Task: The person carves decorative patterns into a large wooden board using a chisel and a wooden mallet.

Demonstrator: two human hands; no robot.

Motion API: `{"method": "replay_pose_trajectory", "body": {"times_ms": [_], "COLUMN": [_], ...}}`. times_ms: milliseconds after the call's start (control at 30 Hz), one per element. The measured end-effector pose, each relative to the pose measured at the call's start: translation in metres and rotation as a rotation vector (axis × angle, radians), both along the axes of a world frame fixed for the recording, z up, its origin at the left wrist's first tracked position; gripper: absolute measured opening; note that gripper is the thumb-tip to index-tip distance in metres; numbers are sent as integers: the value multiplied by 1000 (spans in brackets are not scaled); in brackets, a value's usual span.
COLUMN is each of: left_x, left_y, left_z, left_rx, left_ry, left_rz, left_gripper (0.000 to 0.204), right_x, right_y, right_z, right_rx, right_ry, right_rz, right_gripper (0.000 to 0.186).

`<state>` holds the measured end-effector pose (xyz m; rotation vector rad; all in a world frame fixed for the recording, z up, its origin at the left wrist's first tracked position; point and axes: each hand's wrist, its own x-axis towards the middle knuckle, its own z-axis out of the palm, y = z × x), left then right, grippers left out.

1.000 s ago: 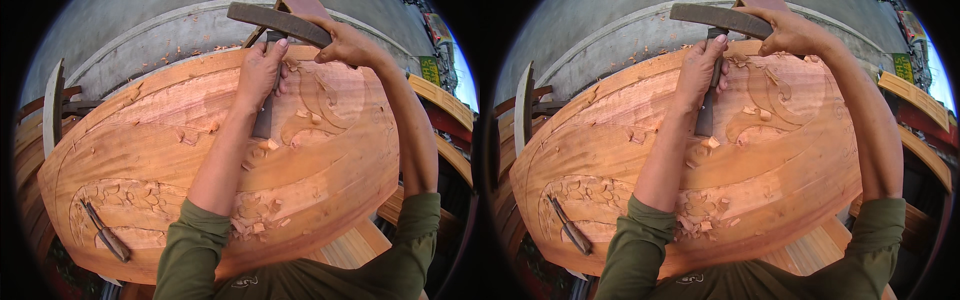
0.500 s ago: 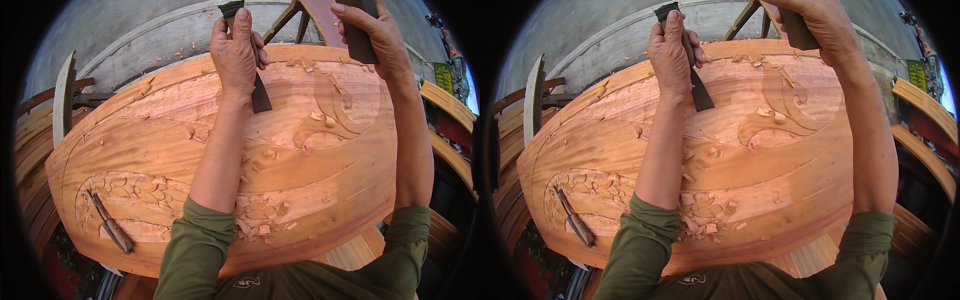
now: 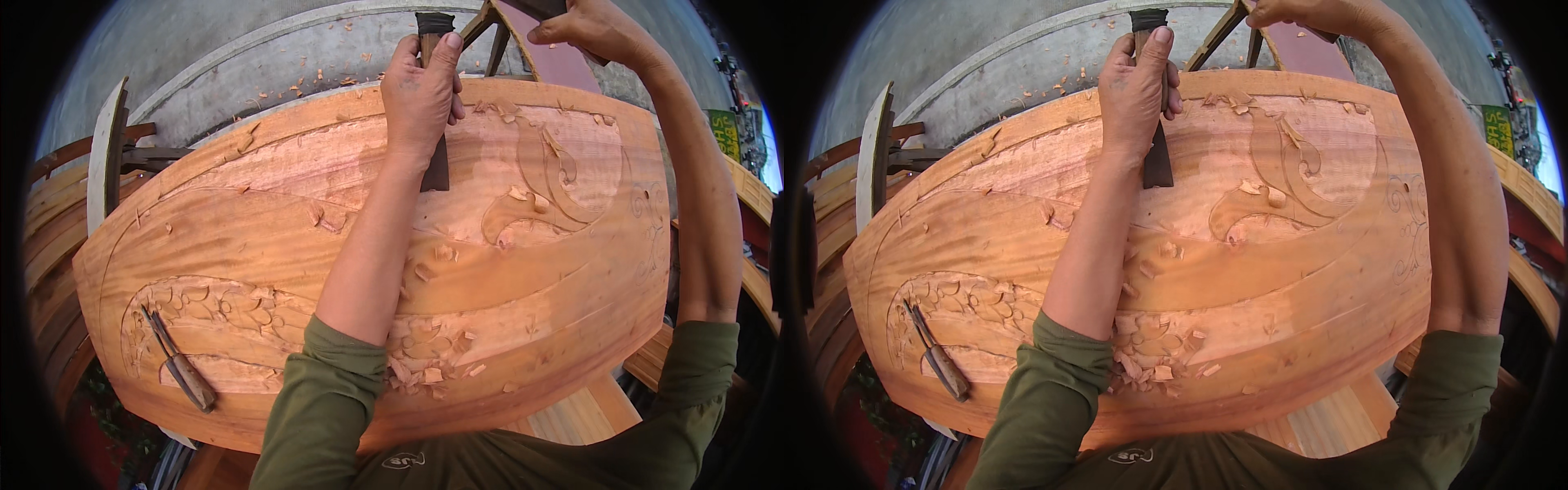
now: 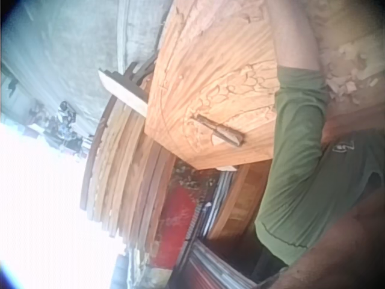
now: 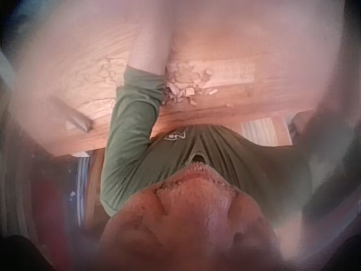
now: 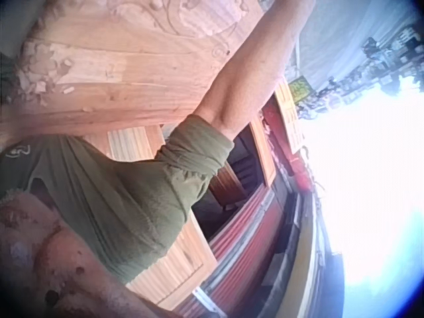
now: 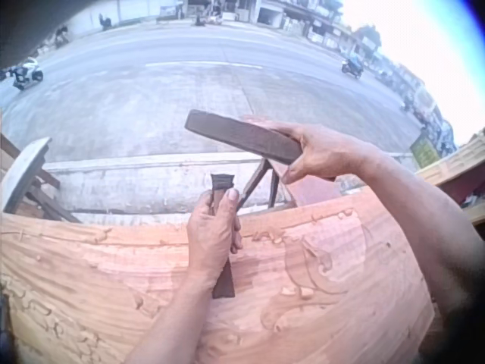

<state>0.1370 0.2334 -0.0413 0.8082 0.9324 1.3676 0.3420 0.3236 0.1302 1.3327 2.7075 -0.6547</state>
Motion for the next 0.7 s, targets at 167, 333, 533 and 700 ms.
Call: {"method": "replay_pose_trajectory", "body": {"times_ms": [167,333,533,700], "left_x": [2,2,3,0], "left_y": [2,-8,-4,-8], "left_z": [-3,0,2,1], "left_rx": [-10,-32,-31,-50], "left_ry": [26,59,43,37], "left_rz": [8,-8,-45,-27], "left_gripper": [44,43,43,42], "right_x": [-17,-11,-28,-1], "right_y": [8,7,-13,-5], "right_z": [-34,-20,-20,-22], "right_rx": [-49,-196,-69,-275], "right_ry": [696,102,534,60], "right_rz": [-580,-93,-724,-138], "right_gripper": [96,102,94,99]}}
